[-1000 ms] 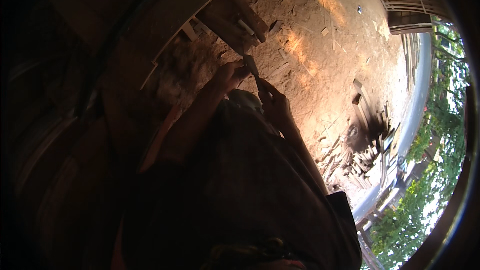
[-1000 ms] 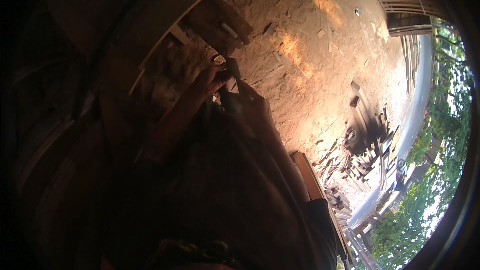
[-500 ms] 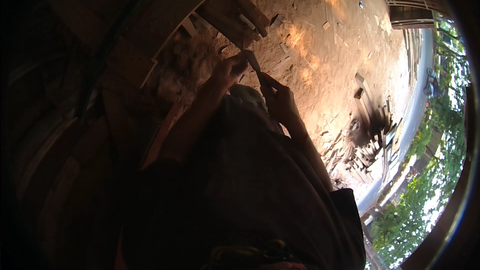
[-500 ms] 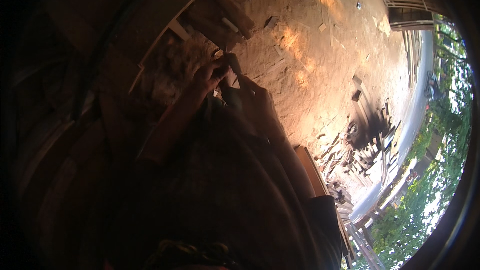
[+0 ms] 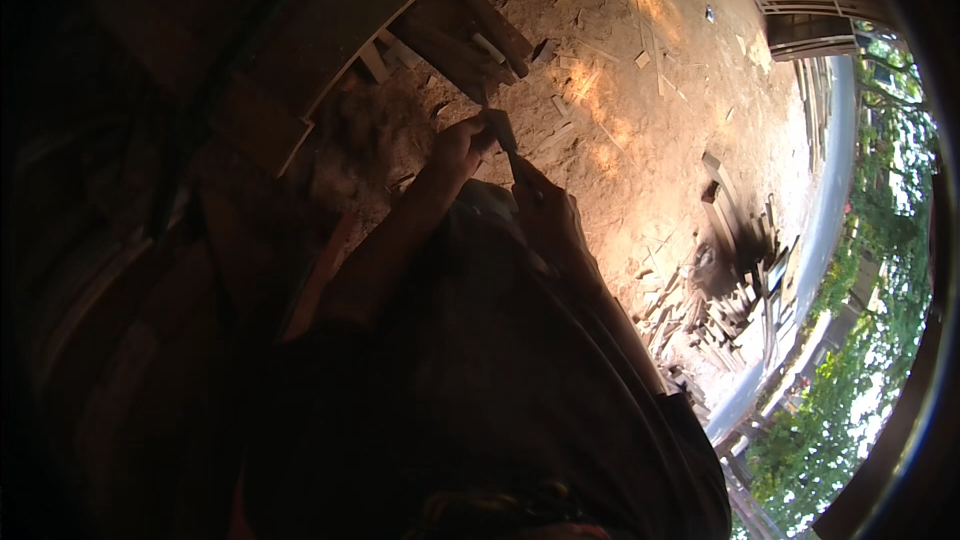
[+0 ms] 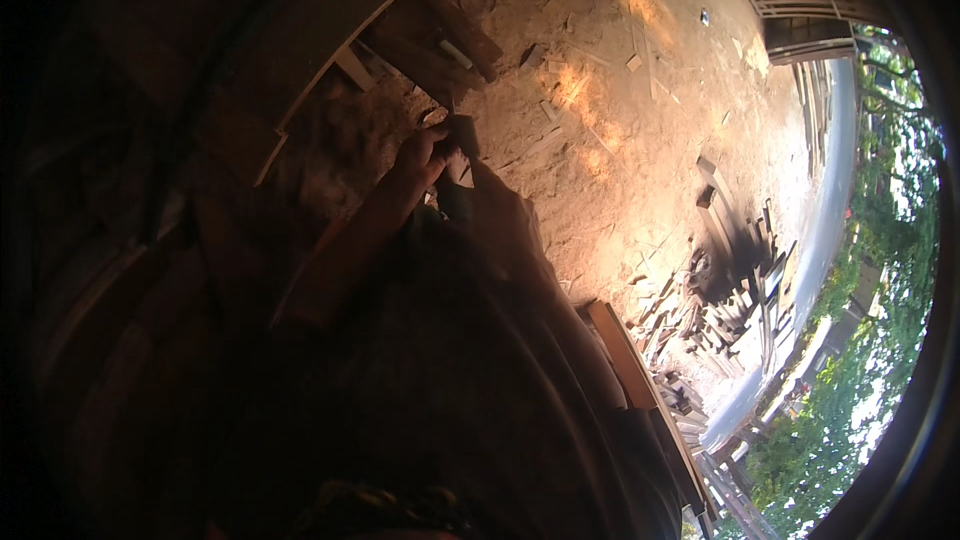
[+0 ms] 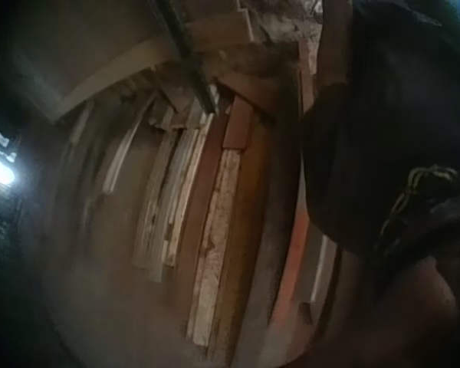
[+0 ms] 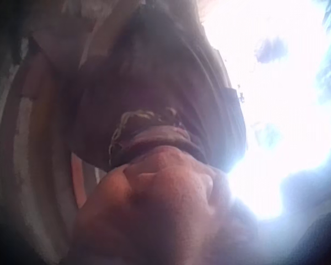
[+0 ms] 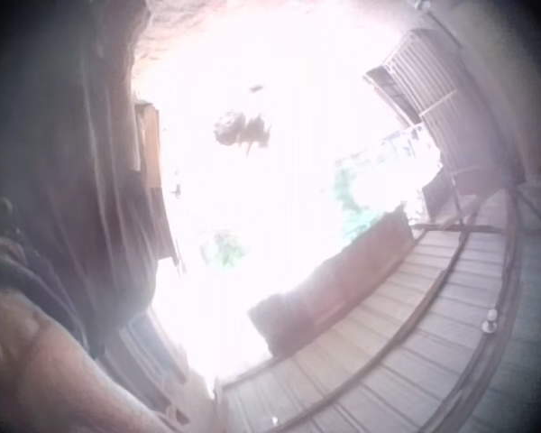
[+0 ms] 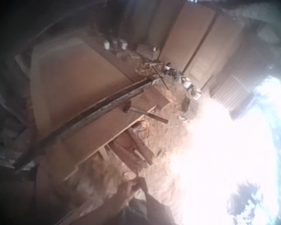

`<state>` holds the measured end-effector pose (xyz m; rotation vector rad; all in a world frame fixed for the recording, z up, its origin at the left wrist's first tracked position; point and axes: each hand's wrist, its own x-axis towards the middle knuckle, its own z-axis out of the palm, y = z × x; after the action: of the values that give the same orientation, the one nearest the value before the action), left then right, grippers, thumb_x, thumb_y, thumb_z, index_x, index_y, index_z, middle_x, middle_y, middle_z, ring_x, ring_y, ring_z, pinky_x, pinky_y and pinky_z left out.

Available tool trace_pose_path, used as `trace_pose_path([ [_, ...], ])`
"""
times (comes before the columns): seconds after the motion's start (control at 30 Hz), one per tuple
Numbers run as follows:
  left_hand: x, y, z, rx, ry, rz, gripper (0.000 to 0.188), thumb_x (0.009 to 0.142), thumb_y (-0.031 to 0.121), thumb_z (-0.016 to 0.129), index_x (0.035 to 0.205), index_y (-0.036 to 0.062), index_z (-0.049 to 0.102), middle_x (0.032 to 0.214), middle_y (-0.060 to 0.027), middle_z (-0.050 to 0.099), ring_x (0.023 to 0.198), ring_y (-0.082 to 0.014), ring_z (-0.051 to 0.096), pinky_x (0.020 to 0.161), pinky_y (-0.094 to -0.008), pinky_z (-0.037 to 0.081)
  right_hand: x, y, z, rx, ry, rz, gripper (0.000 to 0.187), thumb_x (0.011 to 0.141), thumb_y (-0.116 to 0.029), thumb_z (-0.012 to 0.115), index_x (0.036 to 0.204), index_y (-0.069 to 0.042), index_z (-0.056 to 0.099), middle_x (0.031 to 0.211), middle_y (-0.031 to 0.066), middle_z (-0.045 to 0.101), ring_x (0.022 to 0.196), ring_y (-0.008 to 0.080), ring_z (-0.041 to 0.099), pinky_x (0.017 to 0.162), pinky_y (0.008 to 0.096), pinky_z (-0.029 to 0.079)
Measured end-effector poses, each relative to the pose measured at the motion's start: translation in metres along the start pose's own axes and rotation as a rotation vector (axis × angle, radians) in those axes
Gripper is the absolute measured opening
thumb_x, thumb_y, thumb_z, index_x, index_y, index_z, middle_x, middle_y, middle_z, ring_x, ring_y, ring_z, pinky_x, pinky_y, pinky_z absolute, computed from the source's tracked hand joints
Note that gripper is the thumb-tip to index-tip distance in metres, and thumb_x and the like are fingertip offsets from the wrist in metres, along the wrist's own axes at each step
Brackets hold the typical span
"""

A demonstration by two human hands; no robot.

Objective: The person uses a hammer and a nail to fasten a wooden plank to a structure. They repeatedly position the nail and strike it with the hammer, working on different sections of the plank.

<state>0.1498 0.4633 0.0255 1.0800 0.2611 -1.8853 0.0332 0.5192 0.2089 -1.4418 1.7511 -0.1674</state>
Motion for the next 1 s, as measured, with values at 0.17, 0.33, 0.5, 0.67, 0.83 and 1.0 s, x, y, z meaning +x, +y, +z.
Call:
trace_pose_path([
  [0.17,0.024,-0.014,-0.031,-0.043,-0.059,-0.035,0.022,0.099,0.003,0.058,0.117,-0.0087,0.063,0.115,-0.0149,0.065,0.108,-0.0267,0.062,0.096,-0.0353,0.054,0.011,-0.014,0.008,-0.031,-0.022,0.022,0.041,0.1,-0.026,0.055,0.14,-0.015,0.059,0.104,0.0231,0.072,0.102,0.0336,0.073,0.082,0.0425,0.056],
  [0.33,0.006,-0.006,-0.009,0.03,0.018,0.004,0.02,0.1,0.005,0.06,0.116,-0.0063,0.063,0.115,-0.0162,0.064,0.104,-0.0248,0.063,0.093,-0.0353,0.056,0.009,0.011,0.011,-0.068,0.087,-0.14,0.041,0.1,-0.025,0.054,0.14,-0.018,0.059,0.096,0.0245,0.072,0.097,0.0373,0.073,0.078,0.0478,0.056],
  [0.5,0.014,-0.002,-0.019,0.056,-0.092,-0.077,0.02,0.101,0.01,0.062,0.114,-0.0043,0.063,0.106,-0.0127,0.064,0.099,-0.0217,0.063,0.09,-0.033,0.056,0.053,0.044,0.021,0.067,0.032,-0.109,0.042,0.1,-0.028,0.058,0.141,-0.019,0.06,0.076,0.0124,0.069,0.067,0.0209,0.068,0.062,0.0406,0.054],
  [0.67,0.014,-0.011,-0.037,-0.019,-0.241,-0.084,0.022,0.102,0.01,0.059,0.117,-0.0061,0.061,0.11,-0.0143,0.064,0.101,-0.0221,0.065,0.09,-0.0312,0.058,0.013,0.057,0.011,0.182,-0.025,0.103,0.044,0.1,-0.029,0.062,0.143,-0.02,0.06,0.067,0.0023,0.06,0.054,0.0072,0.053,0.052,0.0314,0.046],
  [0.83,0.005,0.008,-0.019,-0.039,-0.189,-0.157,0.022,0.102,0.007,0.057,0.12,-0.0065,0.059,0.118,-0.017,0.062,0.105,-0.0254,0.065,0.091,-0.032,0.061,0.012,0.055,0.005,0.181,-0.039,0.051,0.045,0.099,-0.027,0.062,0.143,-0.018,0.059,0.069,0.0024,0.063,0.057,0.0076,0.054,0.053,0.0309,0.045],
  [1.0,0.007,0.002,-0.019,-0.074,-0.153,-0.157,0.025,0.102,0.007,0.057,0.123,-0.0067,0.058,0.119,-0.0172,0.061,0.113,-0.0267,0.062,0.093,-0.0339,0.061,0.006,0.051,0.007,0.135,0.027,0.01,0.045,0.098,-0.024,0.062,0.142,-0.015,0.06,0.074,0.0081,0.068,0.062,0.011,0.058,0.06,0.0329,0.049],
])
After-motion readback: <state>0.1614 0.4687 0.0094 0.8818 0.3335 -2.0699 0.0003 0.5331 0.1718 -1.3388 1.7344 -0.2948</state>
